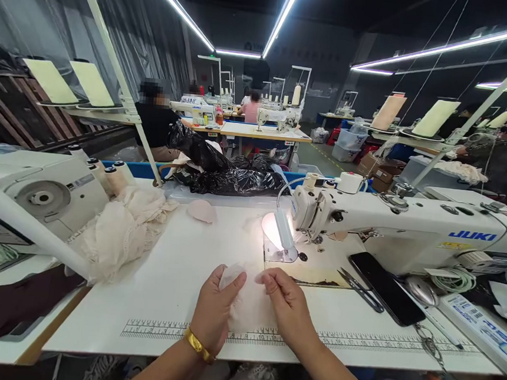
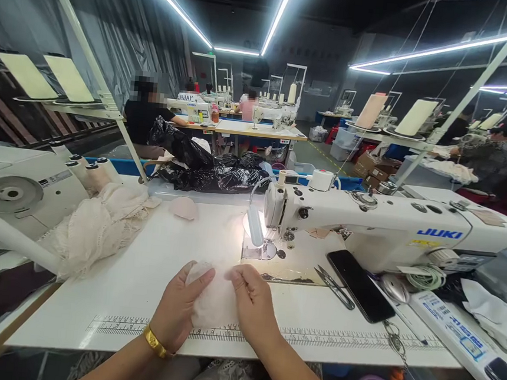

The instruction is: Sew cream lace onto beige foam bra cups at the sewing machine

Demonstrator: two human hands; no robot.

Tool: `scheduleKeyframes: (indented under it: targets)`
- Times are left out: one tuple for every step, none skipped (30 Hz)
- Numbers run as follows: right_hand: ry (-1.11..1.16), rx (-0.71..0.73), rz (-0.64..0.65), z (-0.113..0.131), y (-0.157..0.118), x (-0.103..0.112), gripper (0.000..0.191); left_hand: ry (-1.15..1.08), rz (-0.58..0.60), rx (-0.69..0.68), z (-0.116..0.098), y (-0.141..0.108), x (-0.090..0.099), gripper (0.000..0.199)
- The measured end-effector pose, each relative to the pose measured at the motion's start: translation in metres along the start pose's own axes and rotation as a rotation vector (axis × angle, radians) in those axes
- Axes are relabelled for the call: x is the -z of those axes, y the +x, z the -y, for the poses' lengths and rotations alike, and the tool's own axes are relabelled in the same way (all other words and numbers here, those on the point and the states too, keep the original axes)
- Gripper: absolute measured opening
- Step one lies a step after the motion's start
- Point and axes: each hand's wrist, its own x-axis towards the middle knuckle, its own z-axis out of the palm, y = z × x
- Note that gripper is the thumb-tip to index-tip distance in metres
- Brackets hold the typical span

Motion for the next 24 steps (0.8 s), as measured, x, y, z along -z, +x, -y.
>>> scheduleKeyframes:
  targets:
    - [0.076,-0.052,-0.022,-0.001,0.002,0.002,0.041,0.074,0.074,0.021,-0.002,0.002,0.005,0.054]
    - [0.153,-0.116,-0.03,-0.002,0.005,0.005,0.043,0.182,0.156,0.037,-0.007,0.007,0.012,0.053]
    - [0.208,-0.177,-0.027,-0.003,0.009,0.009,0.045,0.339,0.231,0.025,-0.014,0.014,0.019,0.05]
    - [0.228,-0.221,-0.018,-0.005,0.013,0.013,0.045,0.537,0.278,-0.01,-0.025,0.024,0.028,0.048]
    - [0.21,-0.25,-0.008,-0.007,0.018,0.017,0.046,0.782,0.292,-0.095,-0.037,0.037,0.037,0.044]
    - [0.17,-0.263,0.001,-0.009,0.022,0.021,0.045,1.051,0.237,-0.247,-0.051,0.052,0.047,0.036]
    - [0.129,-0.267,0.01,-0.012,0.026,0.024,0.044,1.302,0.129,-0.4,-0.065,0.069,0.056,0.032]
    - [0.095,-0.264,0.015,-0.014,0.029,0.027,0.043,1.497,0.064,-0.535,-0.079,0.087,0.063,0.027]
    - [0.074,-0.255,0.016,-0.016,0.032,0.028,0.042,1.545,0.049,-0.57,-0.092,0.104,0.069,0.021]
    - [0.064,-0.242,0.019,-0.018,0.033,0.029,0.042,1.563,0.058,-0.582,-0.103,0.121,0.073,0.024]
    - [0.059,-0.231,0.023,-0.02,0.034,0.029,0.041,1.584,0.073,-0.597,-0.112,0.135,0.075,0.032]
    - [0.055,-0.223,0.029,-0.021,0.034,0.029,0.04,1.583,0.094,-0.602,-0.118,0.147,0.075,0.041]
    - [0.052,-0.219,0.035,-0.023,0.034,0.029,0.039,1.581,0.118,-0.604,-0.123,0.156,0.074,0.048]
    - [0.052,-0.217,0.04,-0.023,0.034,0.028,0.039,1.576,0.139,-0.603,-0.126,0.162,0.071,0.05]
    - [0.056,-0.215,0.044,-0.023,0.034,0.029,0.039,1.566,0.157,-0.598,-0.128,0.166,0.069,0.049]
    - [0.067,-0.213,0.046,-0.023,0.034,0.029,0.039,1.551,0.171,-0.589,-0.13,0.169,0.066,0.044]
    - [0.081,-0.211,0.042,-0.022,0.035,0.029,0.039,1.531,0.182,-0.576,-0.132,0.17,0.064,0.039]
    - [0.098,-0.209,0.037,-0.02,0.035,0.03,0.039,1.505,0.191,-0.56,-0.135,0.171,0.062,0.033]
    - [0.117,-0.211,0.03,-0.017,0.036,0.03,0.038,1.473,0.201,-0.54,-0.138,0.17,0.06,0.029]
    - [0.136,-0.218,0.024,-0.015,0.037,0.031,0.038,1.435,0.214,-0.515,-0.14,0.169,0.058,0.026]
    - [0.154,-0.23,0.018,-0.012,0.037,0.031,0.038,1.391,0.233,-0.484,-0.143,0.167,0.056,0.023]
    - [0.17,-0.245,0.013,-0.01,0.038,0.031,0.038,1.34,0.259,-0.445,-0.144,0.162,0.053,0.02]
    - [0.183,-0.262,0.009,-0.009,0.038,0.032,0.04,1.271,0.285,-0.399,-0.144,0.156,0.05,0.016]
    - [0.196,-0.278,0.011,-0.009,0.038,0.032,0.043,1.202,0.322,-0.344,-0.143,0.148,0.045,0.015]
